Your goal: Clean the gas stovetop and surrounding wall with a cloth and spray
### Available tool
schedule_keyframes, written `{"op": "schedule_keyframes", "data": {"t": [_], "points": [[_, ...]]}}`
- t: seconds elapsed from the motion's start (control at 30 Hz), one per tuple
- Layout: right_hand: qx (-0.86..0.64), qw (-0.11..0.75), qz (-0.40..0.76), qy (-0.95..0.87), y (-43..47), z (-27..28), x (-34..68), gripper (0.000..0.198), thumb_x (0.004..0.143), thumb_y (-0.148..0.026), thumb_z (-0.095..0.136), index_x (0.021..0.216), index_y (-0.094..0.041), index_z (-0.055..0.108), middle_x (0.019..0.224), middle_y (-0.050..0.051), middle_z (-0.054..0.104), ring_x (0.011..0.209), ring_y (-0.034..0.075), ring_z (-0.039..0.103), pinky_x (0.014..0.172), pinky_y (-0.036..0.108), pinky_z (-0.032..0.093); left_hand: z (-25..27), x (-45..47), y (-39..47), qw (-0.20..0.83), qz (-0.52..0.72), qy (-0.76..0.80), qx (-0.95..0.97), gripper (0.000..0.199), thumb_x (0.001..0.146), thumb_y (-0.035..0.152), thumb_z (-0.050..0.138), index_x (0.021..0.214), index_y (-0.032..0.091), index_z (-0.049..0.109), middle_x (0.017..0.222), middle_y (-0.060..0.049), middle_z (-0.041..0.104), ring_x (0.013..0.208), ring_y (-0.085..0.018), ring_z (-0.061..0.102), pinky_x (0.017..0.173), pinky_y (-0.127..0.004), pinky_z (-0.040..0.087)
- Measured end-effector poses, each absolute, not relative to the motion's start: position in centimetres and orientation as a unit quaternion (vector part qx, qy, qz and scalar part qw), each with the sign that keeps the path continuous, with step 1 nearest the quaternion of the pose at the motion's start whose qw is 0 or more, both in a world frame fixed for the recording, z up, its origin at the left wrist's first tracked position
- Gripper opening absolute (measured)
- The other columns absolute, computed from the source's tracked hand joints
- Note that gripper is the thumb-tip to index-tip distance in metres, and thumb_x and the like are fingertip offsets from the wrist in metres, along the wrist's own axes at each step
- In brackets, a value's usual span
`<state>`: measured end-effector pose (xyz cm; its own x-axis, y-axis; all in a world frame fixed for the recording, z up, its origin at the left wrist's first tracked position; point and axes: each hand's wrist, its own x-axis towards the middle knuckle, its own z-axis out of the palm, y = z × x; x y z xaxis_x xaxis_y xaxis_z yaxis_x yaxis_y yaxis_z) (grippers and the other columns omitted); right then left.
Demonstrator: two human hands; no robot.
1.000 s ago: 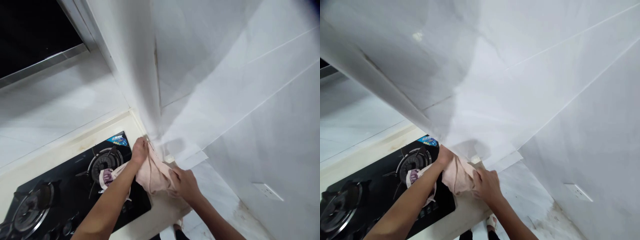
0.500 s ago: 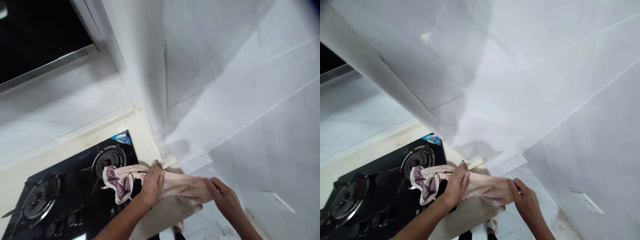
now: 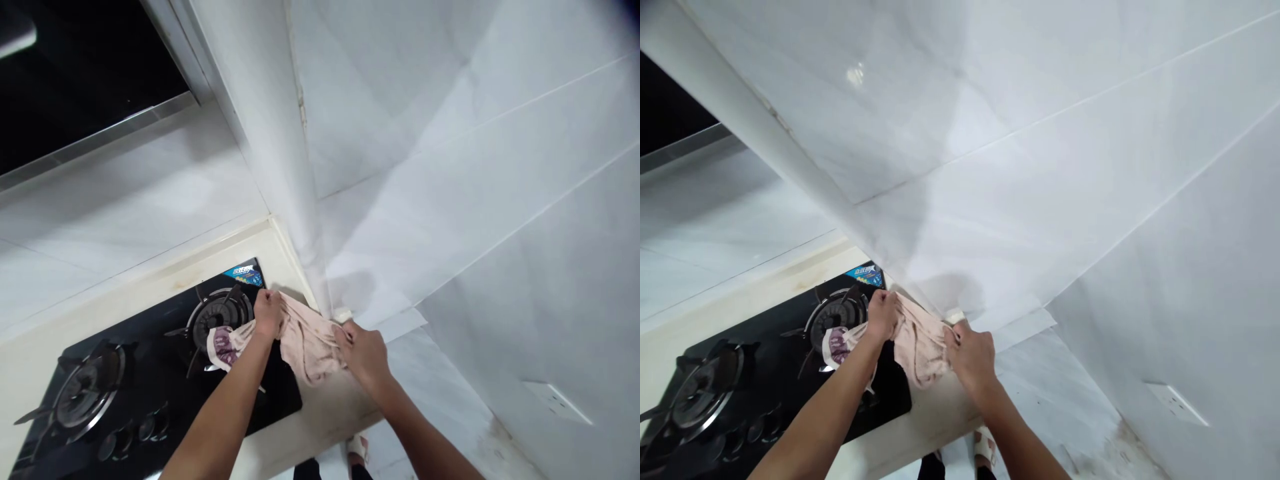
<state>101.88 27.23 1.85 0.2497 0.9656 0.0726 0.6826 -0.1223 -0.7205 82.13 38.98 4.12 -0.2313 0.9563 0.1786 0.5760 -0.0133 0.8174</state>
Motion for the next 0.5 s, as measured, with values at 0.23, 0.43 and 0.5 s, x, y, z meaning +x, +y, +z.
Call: {"op": "schedule_keyframes", "data": {"t": [0.23,0.43,0.5], "points": [[-0.706,0.266,0.168,-0.634,24.5,1.5,102.1,0.042,0.100,-0.032,0.039,0.067,-0.019,0.061,0.060,0.002,0.063,0.065,0.016,0.059,0.075,0.032,0.027,5.7,84.2,38.6,0.212,0.408,0.589,0.664,0.015,0.090,0.033,0.050,0.082,0.022,0.055,0.076,0.002,0.055,0.075,-0.014,0.053,0.074,-0.026,0.044],[-0.663,0.346,0.171,-0.641,21.6,-0.2,101.3,0.035,0.102,-0.034,0.035,0.105,-0.018,0.066,0.080,0.004,0.070,0.072,0.018,0.061,0.081,0.034,0.033,6.4,86.9,38.5,-0.003,0.308,0.610,0.730,0.007,0.086,0.023,0.058,0.088,0.019,0.062,0.097,-0.010,0.056,0.092,-0.024,0.054,0.080,-0.037,0.042],[-0.636,0.376,0.173,-0.651,21.6,-0.6,101.0,0.041,0.101,-0.027,0.031,0.133,-0.018,0.055,0.097,0.006,0.072,0.080,0.018,0.064,0.084,0.034,0.036,6.7,87.1,37.6,-0.072,0.260,0.621,0.736,0.008,0.088,0.023,0.057,0.091,0.018,0.062,0.095,-0.011,0.058,0.093,-0.027,0.054,0.079,-0.039,0.040]]}}
